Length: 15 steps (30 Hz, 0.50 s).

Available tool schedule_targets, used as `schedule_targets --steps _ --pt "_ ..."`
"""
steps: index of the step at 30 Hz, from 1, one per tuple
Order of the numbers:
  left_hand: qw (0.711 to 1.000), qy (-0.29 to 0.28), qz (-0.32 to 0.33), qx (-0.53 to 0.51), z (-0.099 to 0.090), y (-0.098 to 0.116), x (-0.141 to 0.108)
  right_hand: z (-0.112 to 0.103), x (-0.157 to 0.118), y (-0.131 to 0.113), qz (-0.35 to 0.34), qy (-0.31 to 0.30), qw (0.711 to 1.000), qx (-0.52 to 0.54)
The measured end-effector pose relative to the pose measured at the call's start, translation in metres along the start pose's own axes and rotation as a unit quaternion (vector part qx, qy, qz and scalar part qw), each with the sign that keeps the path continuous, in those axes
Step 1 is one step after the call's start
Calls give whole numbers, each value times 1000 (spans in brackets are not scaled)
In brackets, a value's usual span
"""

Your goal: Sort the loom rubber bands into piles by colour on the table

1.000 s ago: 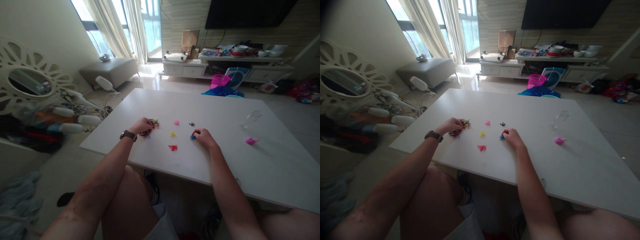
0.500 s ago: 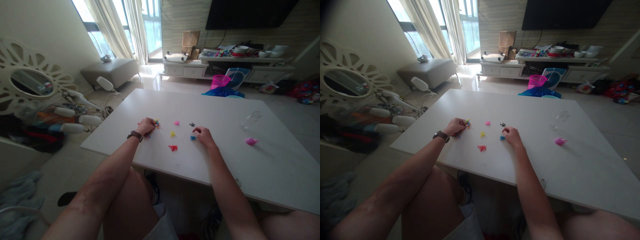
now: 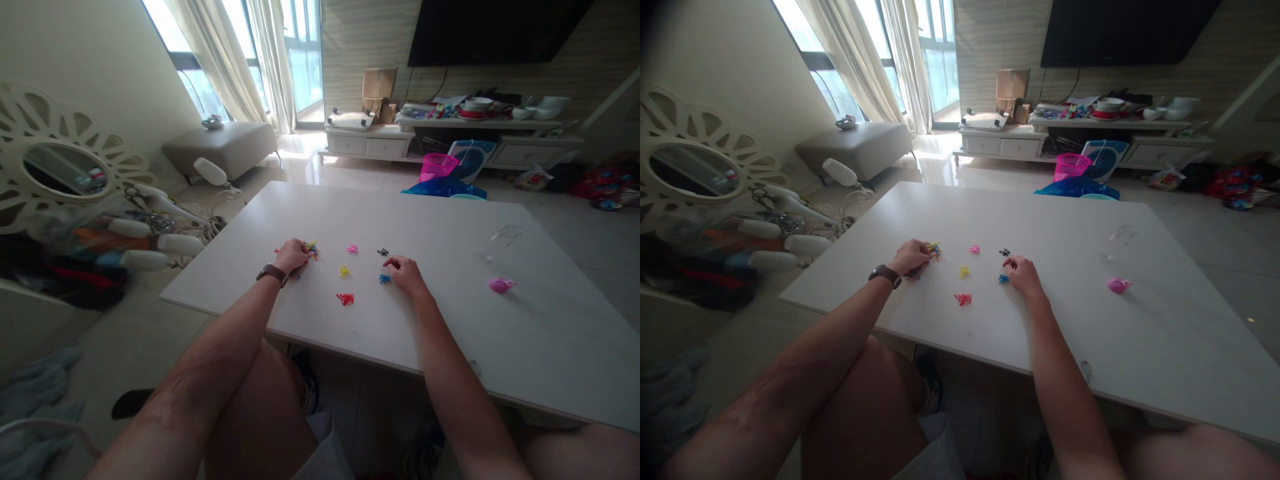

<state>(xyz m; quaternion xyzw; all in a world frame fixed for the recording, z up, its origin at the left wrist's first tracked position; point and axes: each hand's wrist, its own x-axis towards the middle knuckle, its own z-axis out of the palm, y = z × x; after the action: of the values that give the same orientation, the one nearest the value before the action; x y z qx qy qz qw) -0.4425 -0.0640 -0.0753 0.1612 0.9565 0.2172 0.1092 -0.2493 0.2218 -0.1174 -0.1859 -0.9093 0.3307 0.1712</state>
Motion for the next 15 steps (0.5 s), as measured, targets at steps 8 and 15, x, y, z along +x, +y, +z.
schedule_targets --steps 8,15 --pt "999 5 27 -28 -11 2 -4 -1 0 -1 0 7 1000 -1" --pt "990 -36 102 -89 -13 20 -14 -1 0 0 -8 17 1000 -5"
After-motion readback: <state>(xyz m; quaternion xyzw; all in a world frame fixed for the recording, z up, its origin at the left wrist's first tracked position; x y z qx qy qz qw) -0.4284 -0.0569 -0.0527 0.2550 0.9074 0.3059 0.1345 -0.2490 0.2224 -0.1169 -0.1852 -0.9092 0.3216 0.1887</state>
